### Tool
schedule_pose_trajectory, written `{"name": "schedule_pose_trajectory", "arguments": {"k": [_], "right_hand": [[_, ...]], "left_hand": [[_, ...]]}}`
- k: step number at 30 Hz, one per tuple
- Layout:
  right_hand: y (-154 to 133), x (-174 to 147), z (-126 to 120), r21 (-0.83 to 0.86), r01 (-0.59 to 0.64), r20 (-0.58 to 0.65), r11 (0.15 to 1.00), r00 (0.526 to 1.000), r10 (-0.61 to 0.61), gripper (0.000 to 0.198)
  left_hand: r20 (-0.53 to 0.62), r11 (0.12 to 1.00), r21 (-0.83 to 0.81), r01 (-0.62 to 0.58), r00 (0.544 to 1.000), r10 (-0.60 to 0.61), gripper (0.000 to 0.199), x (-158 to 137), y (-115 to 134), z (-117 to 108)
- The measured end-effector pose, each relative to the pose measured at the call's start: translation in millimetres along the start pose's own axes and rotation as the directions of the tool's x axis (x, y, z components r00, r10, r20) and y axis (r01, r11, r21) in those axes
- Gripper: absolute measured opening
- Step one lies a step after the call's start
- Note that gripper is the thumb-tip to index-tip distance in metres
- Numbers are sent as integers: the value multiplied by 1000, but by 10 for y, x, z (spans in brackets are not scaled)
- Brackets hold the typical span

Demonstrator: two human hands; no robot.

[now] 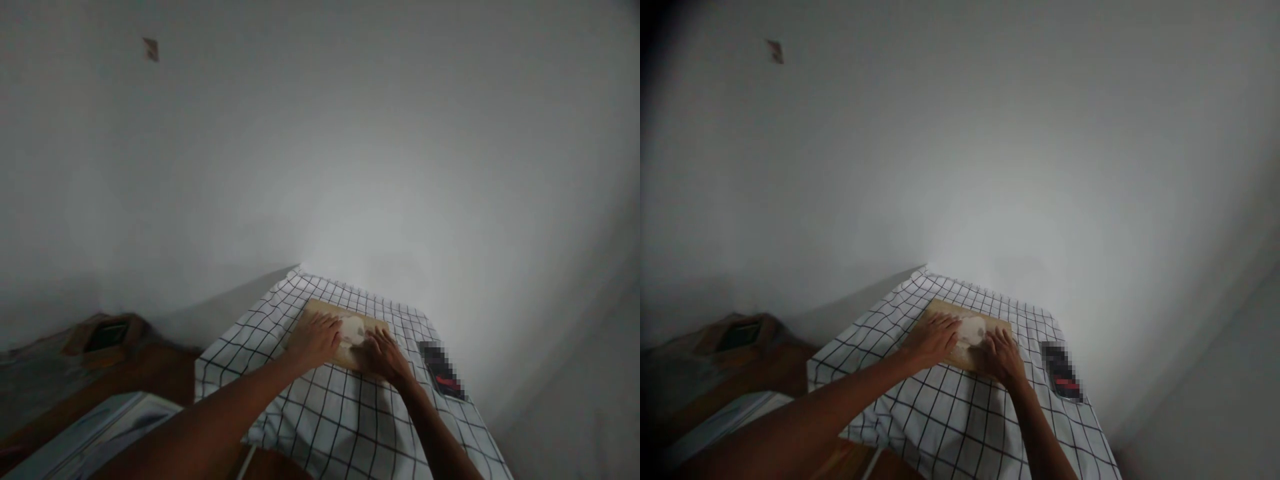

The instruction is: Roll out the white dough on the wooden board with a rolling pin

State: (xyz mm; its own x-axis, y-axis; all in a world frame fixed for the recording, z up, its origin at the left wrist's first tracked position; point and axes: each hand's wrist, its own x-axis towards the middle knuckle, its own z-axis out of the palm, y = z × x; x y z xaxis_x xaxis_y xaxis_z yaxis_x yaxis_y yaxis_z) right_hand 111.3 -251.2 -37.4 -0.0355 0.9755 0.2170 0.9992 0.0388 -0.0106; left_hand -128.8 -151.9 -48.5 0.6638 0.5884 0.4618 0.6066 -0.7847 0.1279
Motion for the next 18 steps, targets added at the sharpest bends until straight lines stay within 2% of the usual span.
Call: {"name": "schedule_pose_trajectory", "arguments": {"k": [3, 6, 9, 13, 18], "right_hand": [[-56, -63, 8, -6, -51, 59, 999, 997, 51, 48], [-48, 21, 31, -19, -110, 94, 994, 989, 112, 50], [12, 230, 41, 5, -242, 88, 970, 967, 241, 57], [166, 571, 71, 82, -337, 93, 938, 940, 329, 64], [396, 924, 129, 155, -352, 69, 923, 936, 345, 67]], "left_hand": [[3, 1000, -7, -8, 1000, 8, 50, -97, 20, -8], [-16, 1000, 17, 9, 1000, -9, 49, 5, 13, 42], [2, 998, 15, 62, 998, -62, 44, 259, -6, 79], [44, 985, -2, 172, 984, -172, 38, 671, -38, 133], [121, 946, -11, 323, 940, -319, 42, 1077, -128, 223]]}}
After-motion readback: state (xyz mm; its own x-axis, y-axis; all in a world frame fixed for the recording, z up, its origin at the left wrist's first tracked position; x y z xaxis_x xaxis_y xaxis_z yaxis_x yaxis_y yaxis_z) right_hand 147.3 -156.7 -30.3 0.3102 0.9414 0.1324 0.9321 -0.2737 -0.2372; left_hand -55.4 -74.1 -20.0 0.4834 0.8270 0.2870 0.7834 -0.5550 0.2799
